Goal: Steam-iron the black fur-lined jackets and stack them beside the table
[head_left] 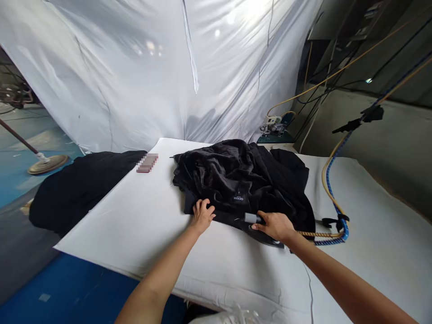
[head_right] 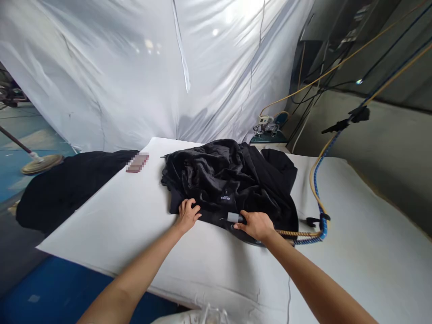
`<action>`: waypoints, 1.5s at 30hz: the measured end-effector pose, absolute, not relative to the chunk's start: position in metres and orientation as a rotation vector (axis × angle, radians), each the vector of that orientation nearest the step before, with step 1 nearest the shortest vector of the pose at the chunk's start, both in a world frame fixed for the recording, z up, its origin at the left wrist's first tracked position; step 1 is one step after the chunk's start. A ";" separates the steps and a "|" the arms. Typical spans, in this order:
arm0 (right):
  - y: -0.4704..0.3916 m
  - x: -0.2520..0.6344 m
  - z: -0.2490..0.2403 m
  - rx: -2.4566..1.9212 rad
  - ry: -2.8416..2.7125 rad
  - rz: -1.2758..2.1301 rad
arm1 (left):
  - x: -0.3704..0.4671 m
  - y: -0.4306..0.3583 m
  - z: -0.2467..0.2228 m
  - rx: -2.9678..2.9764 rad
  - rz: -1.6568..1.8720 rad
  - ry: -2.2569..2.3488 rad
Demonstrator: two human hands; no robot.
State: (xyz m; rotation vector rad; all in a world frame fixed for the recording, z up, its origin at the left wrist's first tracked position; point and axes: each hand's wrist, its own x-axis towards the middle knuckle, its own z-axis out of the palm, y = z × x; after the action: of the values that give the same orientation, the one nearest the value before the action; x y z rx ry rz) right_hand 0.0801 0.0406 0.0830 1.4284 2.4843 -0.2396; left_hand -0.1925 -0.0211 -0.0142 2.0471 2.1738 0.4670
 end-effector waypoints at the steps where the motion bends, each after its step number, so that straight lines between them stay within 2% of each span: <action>1: 0.040 0.073 0.083 1.430 2.483 -0.248 | -0.195 -0.021 -0.014 2.038 0.452 2.182; 9: 0.044 0.030 0.085 1.575 2.416 -0.280 | -0.218 -0.018 -0.007 1.875 0.328 2.236; 16: 0.051 0.022 0.084 1.427 2.491 -0.293 | -0.261 -0.016 -0.011 1.442 0.594 2.491; 19: 0.052 0.015 0.082 1.460 2.468 -0.278 | -0.286 -0.006 -0.013 1.317 0.690 2.385; 23: 0.052 -0.002 0.081 1.506 2.435 -0.280 | -0.302 0.012 -0.015 1.376 0.723 2.144; 30: 0.043 -0.029 0.082 1.623 2.358 -0.373 | -0.298 0.025 -0.022 1.551 0.658 1.983; 45: 0.029 -0.074 0.083 1.743 2.238 -0.406 | -0.307 0.031 -0.027 1.518 0.555 2.012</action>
State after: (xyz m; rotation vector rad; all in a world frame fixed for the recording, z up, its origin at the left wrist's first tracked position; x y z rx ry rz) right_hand -0.0737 0.0294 0.0832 1.7426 2.2382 -0.4063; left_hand -0.3071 0.0309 -0.0272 1.5181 2.0120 0.5548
